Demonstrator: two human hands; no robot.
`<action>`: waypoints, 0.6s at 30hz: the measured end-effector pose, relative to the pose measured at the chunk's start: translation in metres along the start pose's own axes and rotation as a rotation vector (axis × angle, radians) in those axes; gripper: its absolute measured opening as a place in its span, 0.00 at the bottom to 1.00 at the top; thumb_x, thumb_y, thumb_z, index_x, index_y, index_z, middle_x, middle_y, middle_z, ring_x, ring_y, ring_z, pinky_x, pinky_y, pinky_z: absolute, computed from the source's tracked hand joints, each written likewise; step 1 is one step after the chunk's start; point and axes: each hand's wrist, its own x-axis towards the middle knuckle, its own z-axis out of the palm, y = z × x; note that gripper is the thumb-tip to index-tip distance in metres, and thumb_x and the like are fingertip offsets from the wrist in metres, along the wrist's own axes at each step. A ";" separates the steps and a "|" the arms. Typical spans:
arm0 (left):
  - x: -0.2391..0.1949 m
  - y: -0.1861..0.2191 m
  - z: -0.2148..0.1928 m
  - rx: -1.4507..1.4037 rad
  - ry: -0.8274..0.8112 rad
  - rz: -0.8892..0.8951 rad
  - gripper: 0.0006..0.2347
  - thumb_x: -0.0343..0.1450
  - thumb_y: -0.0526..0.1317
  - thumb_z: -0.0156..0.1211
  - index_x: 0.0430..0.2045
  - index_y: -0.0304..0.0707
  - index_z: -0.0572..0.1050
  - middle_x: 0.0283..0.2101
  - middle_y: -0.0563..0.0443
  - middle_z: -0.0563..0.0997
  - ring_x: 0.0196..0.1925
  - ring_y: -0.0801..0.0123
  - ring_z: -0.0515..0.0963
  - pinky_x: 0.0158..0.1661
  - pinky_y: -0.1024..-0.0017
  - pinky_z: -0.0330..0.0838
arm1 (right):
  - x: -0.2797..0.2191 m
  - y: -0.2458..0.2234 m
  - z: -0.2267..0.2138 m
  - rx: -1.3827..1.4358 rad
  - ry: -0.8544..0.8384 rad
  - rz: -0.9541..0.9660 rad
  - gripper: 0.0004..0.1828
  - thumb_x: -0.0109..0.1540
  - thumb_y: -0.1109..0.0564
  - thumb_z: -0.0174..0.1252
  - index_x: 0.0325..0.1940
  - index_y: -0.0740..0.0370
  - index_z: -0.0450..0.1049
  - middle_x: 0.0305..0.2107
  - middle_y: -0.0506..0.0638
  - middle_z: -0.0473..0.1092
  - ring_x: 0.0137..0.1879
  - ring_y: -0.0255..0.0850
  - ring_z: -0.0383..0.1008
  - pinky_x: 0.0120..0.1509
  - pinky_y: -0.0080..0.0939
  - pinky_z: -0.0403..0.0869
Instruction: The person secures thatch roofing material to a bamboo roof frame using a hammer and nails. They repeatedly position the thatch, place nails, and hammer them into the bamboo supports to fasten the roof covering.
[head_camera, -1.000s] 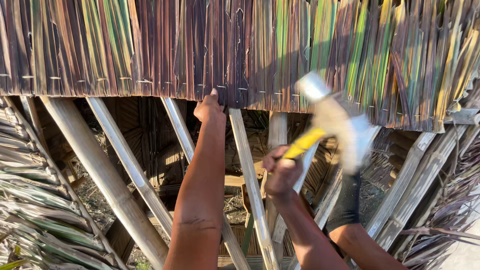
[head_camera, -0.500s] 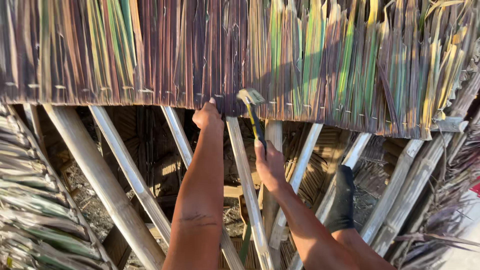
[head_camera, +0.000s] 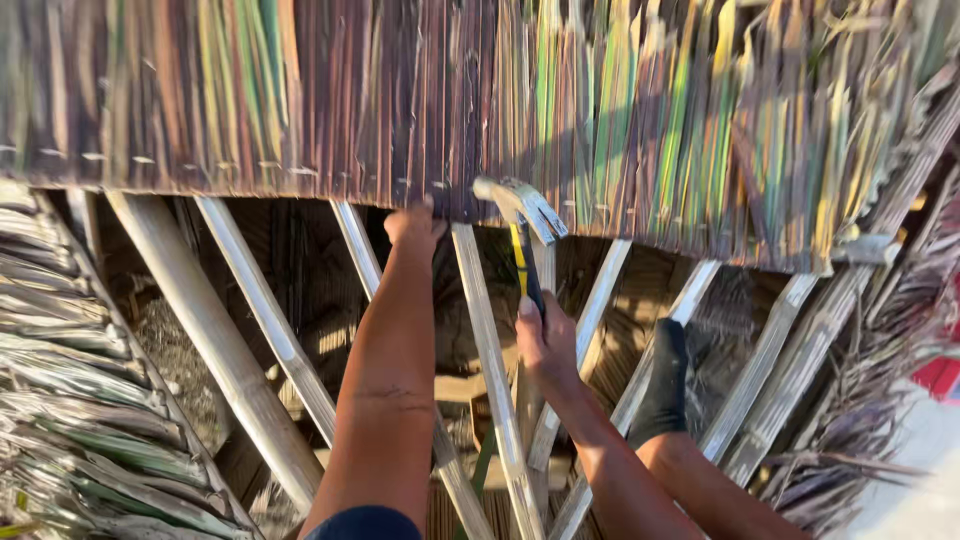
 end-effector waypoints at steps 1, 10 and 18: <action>-0.007 0.007 -0.009 0.030 -0.042 -0.053 0.09 0.70 0.35 0.65 0.29 0.22 0.81 0.34 0.33 0.87 0.31 0.55 0.88 0.32 0.60 0.86 | -0.014 -0.010 -0.006 0.057 -0.017 0.085 0.19 0.69 0.40 0.52 0.37 0.58 0.66 0.17 0.41 0.60 0.20 0.30 0.58 0.21 0.38 0.59; -0.250 0.061 -0.158 1.639 -0.303 1.308 0.09 0.67 0.43 0.58 0.24 0.41 0.85 0.27 0.48 0.85 0.34 0.58 0.87 0.38 0.57 0.82 | -0.204 -0.112 -0.024 0.085 0.213 -0.238 0.18 0.68 0.48 0.59 0.34 0.63 0.66 0.17 0.45 0.64 0.21 0.31 0.63 0.24 0.36 0.63; -0.543 -0.065 -0.381 0.831 -0.248 1.808 0.09 0.70 0.43 0.59 0.26 0.36 0.80 0.30 0.36 0.82 0.34 0.41 0.81 0.37 0.48 0.76 | -0.366 -0.197 -0.056 -0.057 -0.175 -0.087 0.12 0.66 0.50 0.53 0.39 0.60 0.61 0.15 0.44 0.59 0.14 0.34 0.60 0.16 0.38 0.60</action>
